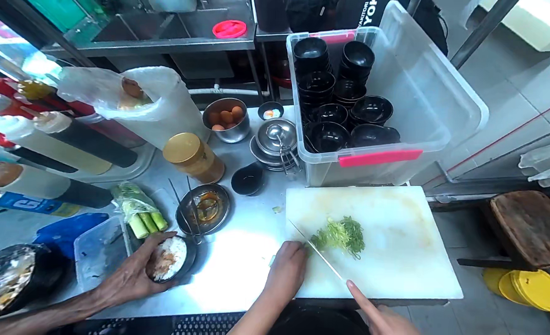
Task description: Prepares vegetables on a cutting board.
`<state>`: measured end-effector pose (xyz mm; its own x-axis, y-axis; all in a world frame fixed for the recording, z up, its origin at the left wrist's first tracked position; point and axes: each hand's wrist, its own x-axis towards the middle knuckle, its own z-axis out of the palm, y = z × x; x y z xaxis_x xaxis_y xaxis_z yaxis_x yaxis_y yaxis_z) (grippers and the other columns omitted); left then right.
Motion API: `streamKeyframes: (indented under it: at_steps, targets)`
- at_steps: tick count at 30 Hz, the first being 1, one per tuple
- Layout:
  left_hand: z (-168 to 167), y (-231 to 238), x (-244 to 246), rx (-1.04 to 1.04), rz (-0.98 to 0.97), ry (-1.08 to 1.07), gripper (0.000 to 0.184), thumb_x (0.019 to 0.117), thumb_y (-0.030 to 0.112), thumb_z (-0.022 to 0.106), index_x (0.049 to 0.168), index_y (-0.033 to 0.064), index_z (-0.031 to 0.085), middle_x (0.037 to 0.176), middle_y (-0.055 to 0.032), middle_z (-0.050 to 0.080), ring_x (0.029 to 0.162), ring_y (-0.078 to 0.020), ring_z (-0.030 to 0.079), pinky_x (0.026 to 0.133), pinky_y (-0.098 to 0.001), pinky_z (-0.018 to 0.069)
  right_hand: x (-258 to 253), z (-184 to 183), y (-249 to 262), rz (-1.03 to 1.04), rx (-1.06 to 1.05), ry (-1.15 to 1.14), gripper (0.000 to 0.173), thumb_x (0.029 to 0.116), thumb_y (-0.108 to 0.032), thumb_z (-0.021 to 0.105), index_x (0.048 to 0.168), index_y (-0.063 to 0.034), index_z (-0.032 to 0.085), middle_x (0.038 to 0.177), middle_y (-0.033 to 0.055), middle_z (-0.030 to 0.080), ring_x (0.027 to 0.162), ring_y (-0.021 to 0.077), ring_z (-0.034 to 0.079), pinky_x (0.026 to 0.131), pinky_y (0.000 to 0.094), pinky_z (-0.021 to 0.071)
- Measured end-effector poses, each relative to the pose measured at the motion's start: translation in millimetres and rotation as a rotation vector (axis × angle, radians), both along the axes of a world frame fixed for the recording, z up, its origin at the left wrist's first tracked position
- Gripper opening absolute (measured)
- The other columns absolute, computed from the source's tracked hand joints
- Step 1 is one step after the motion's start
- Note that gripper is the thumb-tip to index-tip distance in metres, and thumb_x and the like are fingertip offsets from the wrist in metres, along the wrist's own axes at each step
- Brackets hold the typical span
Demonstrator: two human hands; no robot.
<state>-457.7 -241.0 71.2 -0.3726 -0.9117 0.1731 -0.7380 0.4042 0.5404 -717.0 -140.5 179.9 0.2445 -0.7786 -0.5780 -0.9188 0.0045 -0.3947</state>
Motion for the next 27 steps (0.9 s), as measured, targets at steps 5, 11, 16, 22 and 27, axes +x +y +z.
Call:
streamKeyframes:
  at_steps: [5,11,16,22,27]
  targets:
    - [5,-5,-1,0.051,0.008,-0.008,0.022,0.1013,0.024,0.057,0.099,0.0139,0.077,0.108,-0.0003,0.072,0.110,-0.0159,0.065,0.099,-0.0306,0.0533,-7,10,11,0.023,0.024,0.012,0.070,0.1042,-0.015,0.045,0.165,-0.0380,0.020,0.092,0.0230,0.069,0.074,0.0427,0.070,0.063,0.0591,0.0570]
    - [8,-8,-1,0.109,0.021,-0.025,0.023,0.1013,0.024,0.056,0.100,0.0145,0.077,0.109,0.0013,0.073,0.111,-0.0148,0.065,0.100,-0.0301,0.0523,7,-13,-3,-0.016,0.070,-0.016,0.073,0.1042,-0.014,0.046,0.165,-0.0394,0.016,0.090,0.0217,0.070,0.080,0.0425,0.070,0.068,0.0595,0.0572]
    - [7,-7,-1,0.116,0.039,-0.030,0.022,0.1013,0.026,0.058,0.100,0.0157,0.078,0.109,0.0014,0.073,0.112,-0.0142,0.066,0.100,-0.0308,0.0533,4,-3,3,-0.001,0.005,0.006,0.070,0.1042,-0.015,0.046,0.165,-0.0368,0.021,0.089,0.0216,0.071,0.077,0.0420,0.071,0.066,0.0579,0.0576]
    - [7,-8,-1,0.103,0.043,-0.014,0.021,0.1008,0.024,0.059,0.097,0.0155,0.078,0.107,0.0023,0.074,0.110,-0.0130,0.066,0.100,-0.0294,0.0533,6,-11,2,-0.009,0.063,-0.008,0.072,0.1042,-0.014,0.046,0.165,-0.0397,0.017,0.091,0.0211,0.071,0.080,0.0425,0.071,0.068,0.0600,0.0573]
    - [7,-6,-2,0.110,0.055,-0.030,0.022,0.1008,0.025,0.058,0.098,0.0151,0.077,0.107,0.0014,0.073,0.111,-0.0138,0.066,0.100,-0.0299,0.0530,4,4,-1,0.006,0.057,0.015,0.070,0.1055,-0.017,0.044,0.165,-0.0403,0.016,0.092,0.0222,0.070,0.079,0.0421,0.070,0.068,0.0585,0.0573]
